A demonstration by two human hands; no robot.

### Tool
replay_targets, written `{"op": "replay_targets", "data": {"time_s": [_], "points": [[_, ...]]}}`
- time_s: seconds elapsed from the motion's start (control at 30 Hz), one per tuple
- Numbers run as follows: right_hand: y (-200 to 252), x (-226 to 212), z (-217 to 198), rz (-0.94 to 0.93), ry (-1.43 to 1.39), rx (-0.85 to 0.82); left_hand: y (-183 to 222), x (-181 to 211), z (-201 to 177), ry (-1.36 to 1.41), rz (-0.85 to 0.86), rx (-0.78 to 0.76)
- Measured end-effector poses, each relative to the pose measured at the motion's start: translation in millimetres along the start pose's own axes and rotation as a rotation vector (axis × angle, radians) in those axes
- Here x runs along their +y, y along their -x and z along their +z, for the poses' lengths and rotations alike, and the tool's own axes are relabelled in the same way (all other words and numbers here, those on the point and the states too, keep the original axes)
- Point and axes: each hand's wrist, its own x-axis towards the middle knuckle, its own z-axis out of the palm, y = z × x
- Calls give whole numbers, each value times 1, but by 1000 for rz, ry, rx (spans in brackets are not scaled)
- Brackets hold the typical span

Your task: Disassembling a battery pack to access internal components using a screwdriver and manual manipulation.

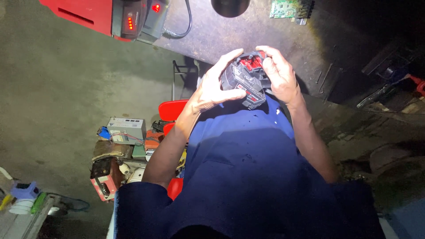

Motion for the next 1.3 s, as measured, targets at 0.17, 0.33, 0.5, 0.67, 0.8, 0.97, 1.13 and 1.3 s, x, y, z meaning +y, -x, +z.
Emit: {"op": "replay_targets", "data": {"time_s": [0.17,0.33,0.5,0.67,0.8,0.97,1.13,1.3], "points": [[-15,-11,-8,-18,126,69,-7,13,-2,38,-40,-104],[-18,16,-21,-91,289,224,-10,12,-12,98,-75,-185],[-22,18,-29,-89,288,290,-12,30,-16,0,-65,-267],[-20,21,-27,-162,154,264,-11,32,-10,-195,-10,-251],[-17,21,-29,-131,54,205,-8,27,-4,-203,50,-187],[-15,6,-28,-201,247,278,-2,25,3,-232,57,-96],[-18,7,-28,-365,469,351,3,22,4,-164,33,-50],[-11,-22,-30,-508,694,482,5,21,3,-154,15,-60]]}}
